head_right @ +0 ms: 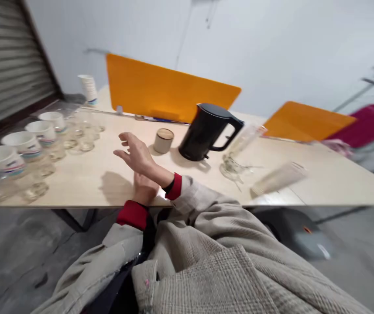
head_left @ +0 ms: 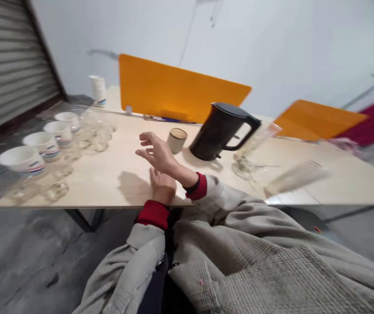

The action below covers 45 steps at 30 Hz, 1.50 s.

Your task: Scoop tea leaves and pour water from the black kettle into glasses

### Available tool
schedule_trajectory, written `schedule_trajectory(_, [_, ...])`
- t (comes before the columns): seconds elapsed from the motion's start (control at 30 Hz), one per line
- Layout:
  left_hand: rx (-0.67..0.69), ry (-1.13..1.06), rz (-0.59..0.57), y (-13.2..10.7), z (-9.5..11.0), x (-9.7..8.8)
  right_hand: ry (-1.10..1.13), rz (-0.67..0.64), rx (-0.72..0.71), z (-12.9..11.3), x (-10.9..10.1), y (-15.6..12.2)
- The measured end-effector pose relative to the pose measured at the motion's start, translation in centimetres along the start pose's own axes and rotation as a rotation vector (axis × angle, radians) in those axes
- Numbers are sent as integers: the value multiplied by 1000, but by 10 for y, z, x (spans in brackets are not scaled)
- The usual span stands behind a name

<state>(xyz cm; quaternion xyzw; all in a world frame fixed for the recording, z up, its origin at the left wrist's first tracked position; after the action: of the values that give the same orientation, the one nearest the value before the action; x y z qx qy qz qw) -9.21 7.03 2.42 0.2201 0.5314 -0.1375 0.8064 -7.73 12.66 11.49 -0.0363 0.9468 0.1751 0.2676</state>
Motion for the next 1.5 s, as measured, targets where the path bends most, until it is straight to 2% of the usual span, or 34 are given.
schedule_trajectory(0.07, [-10, 32, -38, 1, 3, 2, -78, 101, -26, 9, -52, -47])
schedule_trajectory(0.13, [-9, 73, -55, 1, 2, 0, -196, 259, 11, 25, -111, -92])
schedule_trajectory(0.3, [38, 138, -34, -1, 2, -10, -586, 792, 263, 67, -287, -191])
schedule_trajectory(0.37, [45, 139, -29, -1, 2, -12, -752, 972, 336, 78, -351, -224])
schedule_trajectory(0.43, [58, 149, -17, 0, 2, -12, -886, 1058, 382, 89, -399, -250])
schedule_trajectory(0.5, [69, 169, -7, 1, 1, -11, -967, 1079, 425, 101, -431, -268])
schedule_trajectory(0.6, [89, 197, 8, 4, -2, -9, -1003, 994, 511, 121, -450, -277])
schedule_trajectory(0.73, [97, 249, -11, 5, -5, -8, -1017, 887, 584, 136, -453, -271])
schedule_trajectory(0.87, [90, 285, -46, 6, -3, -11, -967, 873, 553, 138, -455, -265])
schedule_trajectory(1.17, [105, 325, -68, 9, -3, -13, -846, 942, 459, 138, -464, -267])
schedule_trajectory(1.37, [91, 307, -79, 9, -4, -11, -871, 948, 450, 126, -474, -268])
schedule_trajectory(1.5, [73, 275, -71, 7, -1, -11, -920, 1057, 342, 88, -470, -274])
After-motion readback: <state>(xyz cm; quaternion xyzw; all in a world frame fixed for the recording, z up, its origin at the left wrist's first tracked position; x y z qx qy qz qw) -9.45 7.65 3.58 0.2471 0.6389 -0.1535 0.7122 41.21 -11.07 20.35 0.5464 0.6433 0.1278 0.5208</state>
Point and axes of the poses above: each hand's wrist, its own y-axis towards the middle knuckle, its own x-axis out of the palm, z = x × y, the point moved 4 cm from there along y, towards the middle knuckle, and after that the axes turned 12 degrees about x, right-handed, at the moved point
